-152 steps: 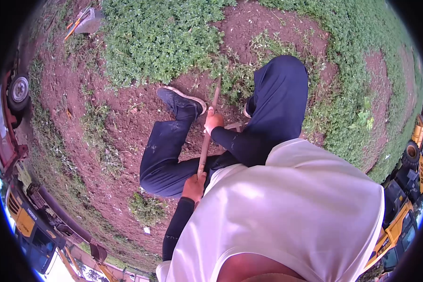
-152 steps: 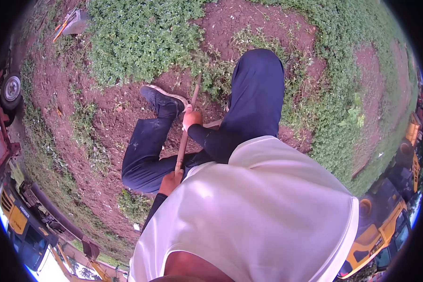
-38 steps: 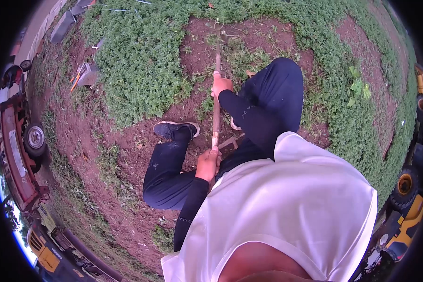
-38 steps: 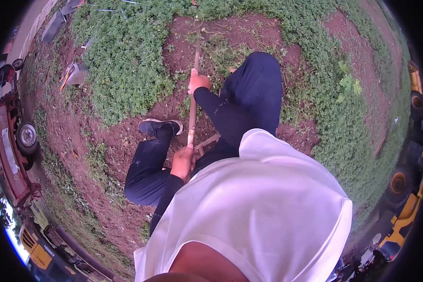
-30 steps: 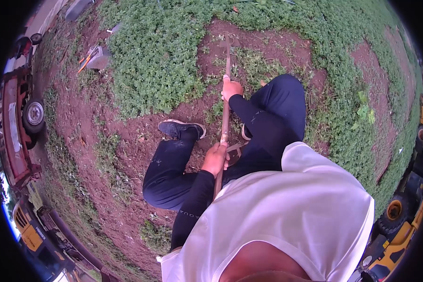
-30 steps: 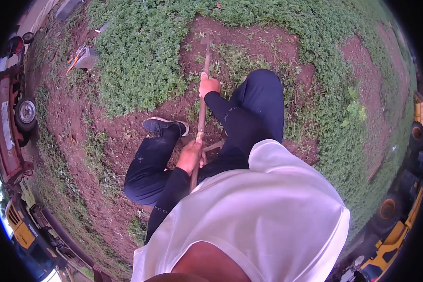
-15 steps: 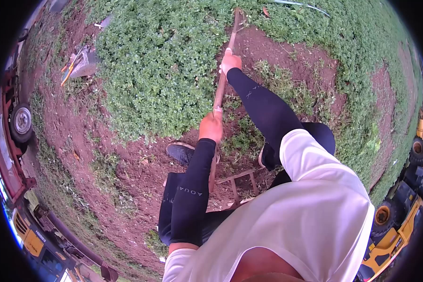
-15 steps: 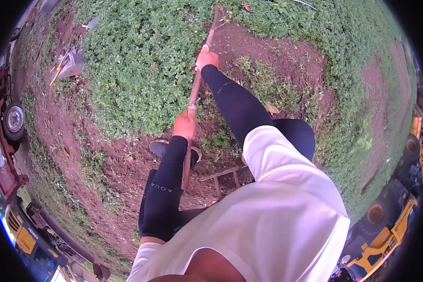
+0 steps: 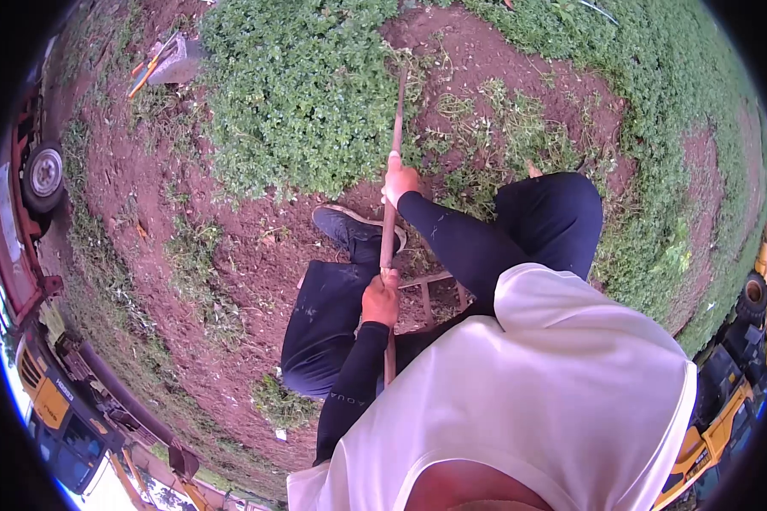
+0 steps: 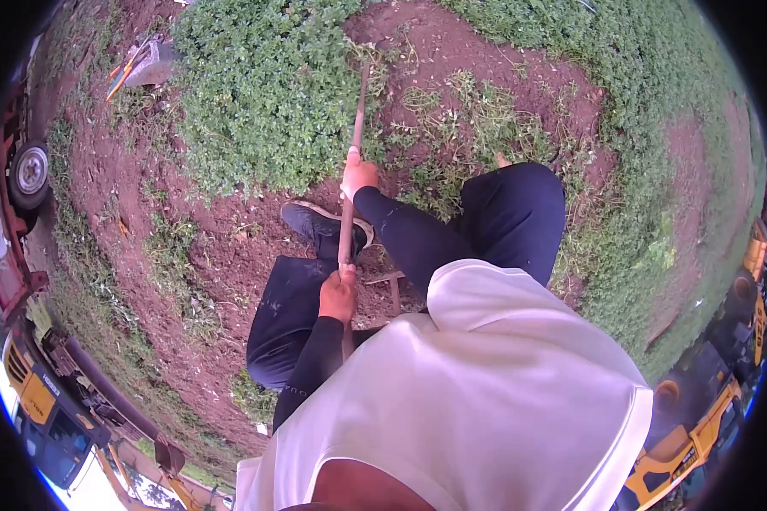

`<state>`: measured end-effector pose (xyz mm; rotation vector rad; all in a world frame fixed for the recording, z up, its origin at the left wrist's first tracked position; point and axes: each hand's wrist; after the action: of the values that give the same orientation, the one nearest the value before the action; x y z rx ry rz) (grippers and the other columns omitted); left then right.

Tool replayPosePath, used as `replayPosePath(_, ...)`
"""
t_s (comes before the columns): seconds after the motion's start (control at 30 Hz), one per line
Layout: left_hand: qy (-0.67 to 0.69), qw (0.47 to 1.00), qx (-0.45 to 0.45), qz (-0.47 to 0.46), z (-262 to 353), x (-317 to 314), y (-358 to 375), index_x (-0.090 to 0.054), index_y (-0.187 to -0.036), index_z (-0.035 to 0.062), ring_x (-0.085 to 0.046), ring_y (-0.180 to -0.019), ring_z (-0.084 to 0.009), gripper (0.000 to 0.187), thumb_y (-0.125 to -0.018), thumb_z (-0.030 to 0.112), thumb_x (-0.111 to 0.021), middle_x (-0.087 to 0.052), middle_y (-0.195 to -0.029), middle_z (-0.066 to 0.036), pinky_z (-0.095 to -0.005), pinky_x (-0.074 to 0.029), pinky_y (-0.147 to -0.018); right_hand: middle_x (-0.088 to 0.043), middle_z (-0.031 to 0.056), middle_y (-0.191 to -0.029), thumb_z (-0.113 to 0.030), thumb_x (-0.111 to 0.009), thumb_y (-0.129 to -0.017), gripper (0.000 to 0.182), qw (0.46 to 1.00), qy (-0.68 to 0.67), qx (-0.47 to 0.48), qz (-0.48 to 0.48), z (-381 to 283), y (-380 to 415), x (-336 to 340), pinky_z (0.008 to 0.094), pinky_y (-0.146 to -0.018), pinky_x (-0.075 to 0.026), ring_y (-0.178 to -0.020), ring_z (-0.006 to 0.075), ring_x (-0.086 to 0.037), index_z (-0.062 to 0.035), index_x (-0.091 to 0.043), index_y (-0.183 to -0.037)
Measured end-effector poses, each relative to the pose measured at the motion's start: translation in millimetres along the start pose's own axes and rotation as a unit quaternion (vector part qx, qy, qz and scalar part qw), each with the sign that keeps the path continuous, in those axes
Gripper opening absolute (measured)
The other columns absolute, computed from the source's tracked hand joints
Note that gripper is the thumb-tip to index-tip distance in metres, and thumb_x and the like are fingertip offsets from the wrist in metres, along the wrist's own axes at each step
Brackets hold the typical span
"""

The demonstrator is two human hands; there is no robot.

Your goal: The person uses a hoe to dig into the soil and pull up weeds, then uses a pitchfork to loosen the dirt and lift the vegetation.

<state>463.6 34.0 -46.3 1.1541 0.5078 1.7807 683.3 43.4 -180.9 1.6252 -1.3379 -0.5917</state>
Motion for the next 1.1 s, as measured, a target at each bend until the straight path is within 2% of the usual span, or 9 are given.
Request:
replayPosePath(0.1, 0.173, 0.961, 0.184, -0.112, 5.7, -9.6, 76.2, -0.053, -0.078, 0.0063, -0.047, -0.039, -0.0113, 0.046, -0.1, 0.047, -0.053, -0.047, -0.054, -0.001, -0.029, -0.036, -0.033, -0.054, 0.0139, -0.05, -0.062, -0.045, -0.096, 0.073, 0.988, 0.14, 0.059, 0.013, 70.0, 29.5, 19.2, 0.0439, -0.042, -0.049, -0.042, 0.0301, -0.06, 0.0003, -0.053, -0.059)
replayPosePath(0.27, 0.245, 0.93, 0.222, -0.161, -0.7, -1.2, 149.9, -0.052, -0.084, 0.0049, -0.047, -0.045, -0.0109, 0.043, -0.101, 0.045, -0.052, -0.049, -0.059, -0.002, -0.0297, -0.038, -0.04, -0.061, 0.0171, -0.055, -0.062, -0.035, -0.098, 0.079, 0.995, 0.078, 0.007, -0.068, 98.0, 101.6, 55.5, 0.0442, -0.053, -0.055, -0.051, 0.0321, -0.067, 0.0053, -0.062, -0.067)
replayPosePath(0.53, 0.022, 0.994, 0.009, -0.107, 5.2, -33.9, 140.8, -0.063, -0.095, -0.0041, -0.063, -0.091, -0.0479, 0.048, -0.1, 0.043, -0.052, -0.062, -0.085, -0.032, -0.0483, -0.049, -0.076, -0.051, 0.0074, -0.053, -0.056, -0.05, -0.096, 0.06, 0.985, -0.165, -0.01, -0.049, 77.0, 83.0, 115.2, 0.0392, -0.039, -0.046, -0.041, 0.0226, -0.054, -0.0039, -0.052, -0.067)
replayPosePath(0.57, 0.038, 0.993, 0.008, -0.109, 23.7, -41.2, 116.9, -0.063, -0.094, -0.0042, -0.065, -0.088, -0.0462, 0.051, -0.1, 0.044, -0.05, -0.064, -0.082, -0.03, -0.0477, -0.049, -0.075, -0.05, 0.0065, -0.054, -0.054, -0.051, -0.096, 0.057, 0.985, -0.168, -0.001, -0.035, 55.6, 69.4, 118.9, 0.0388, -0.039, -0.045, -0.042, 0.0221, -0.054, -0.0045, -0.052, -0.068)
replayPosePath(0.63, 0.031, 0.988, -0.149, -0.012, 58.9, -74.0, 17.7, -0.058, -0.082, 0.0013, -0.047, -0.052, -0.0112, 0.05, -0.102, 0.047, -0.05, -0.051, -0.06, -0.002, -0.0314, -0.038, -0.049, -0.048, 0.0046, -0.055, -0.052, -0.052, -0.097, 0.054, 0.983, -0.163, 0.082, -0.03, -48.8, 8.2, 124.2, 0.0387, -0.04, -0.045, -0.043, 0.0209, -0.053, -0.0046, -0.052, -0.072)
replayPosePath(0.8, 0.137, 0.984, -0.064, -0.09, 127.2, -99.6, -137.0, -0.05, -0.081, 0.006, -0.046, -0.042, -0.0145, 0.052, -0.1, 0.055, -0.047, -0.047, -0.057, -0.002, -0.0332, -0.039, -0.038, -0.063, 0.0152, -0.064, -0.053, -0.042, -0.099, 0.064, 0.984, -0.023, 0.175, 0.02, -160.6, -111.2, 111.5, 0.0427, -0.056, -0.054, -0.056, 0.0295, -0.066, 0.0034, -0.063, -0.077)
replayPosePath(0.93, 0.246, 0.948, 0.116, -0.167, 141.8, -89.1, -100.4, -0.049, -0.079, 0.0068, -0.045, -0.042, -0.0142, 0.053, -0.1, 0.055, -0.045, -0.045, -0.056, -0.002, -0.0318, -0.037, -0.037, -0.062, 0.0177, -0.06, -0.057, -0.042, -0.098, 0.07, 0.95, 0.21, 0.211, 0.094, -116.1, -131.6, 104.6, 0.0441, -0.05, -0.051, -0.057, 0.0303, -0.067, 0.0052, -0.06, -0.07)
replayPosePath(1.0, 0.01, 0.995, -0.092, -0.034, 24.3, -149.2, -99.8, -0.06, -0.086, -0.002, -0.061, -0.049, -0.0292, 0.059, -0.102, 0.052, -0.041, -0.06, -0.063, -0.017, -0.0413, -0.049, -0.046, -0.06, 0.0171, -0.057, -0.058, -0.042, -0.098, 0.071, 0.985, 0.116, 0.123, 0.041, -47.8, -120.9, 99.5, 0.0438, -0.049, -0.05, -0.055, 0.03, -0.066, 0.0043, -0.059, -0.07)
replayPosePath(1.1, 0.129, 0.971, 0.13, -0.154, 87.5, -73.8, -32.8, -0.062, -0.091, -0.005, -0.064, -0.07, -0.0438, 0.062, -0.102, 0.052, -0.04, -0.063, -0.072, -0.026, -0.0502, -0.051, -0.069, -0.058, 0.0136, -0.056, -0.057, -0.046, -0.097, 0.066, 0.992, 0.083, 0.083, 0.045, -19.6, -96.9, 97.2, 0.0421, -0.046, -0.049, -0.05, 0.0272, -0.063, 0.0011, -0.057, -0.068)
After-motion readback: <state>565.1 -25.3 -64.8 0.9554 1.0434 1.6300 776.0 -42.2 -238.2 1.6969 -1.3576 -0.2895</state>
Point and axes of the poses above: each hand's wrist, its own y-axis away from the middle knuckle, its own x-axis out of the back of the hand, z = x × y
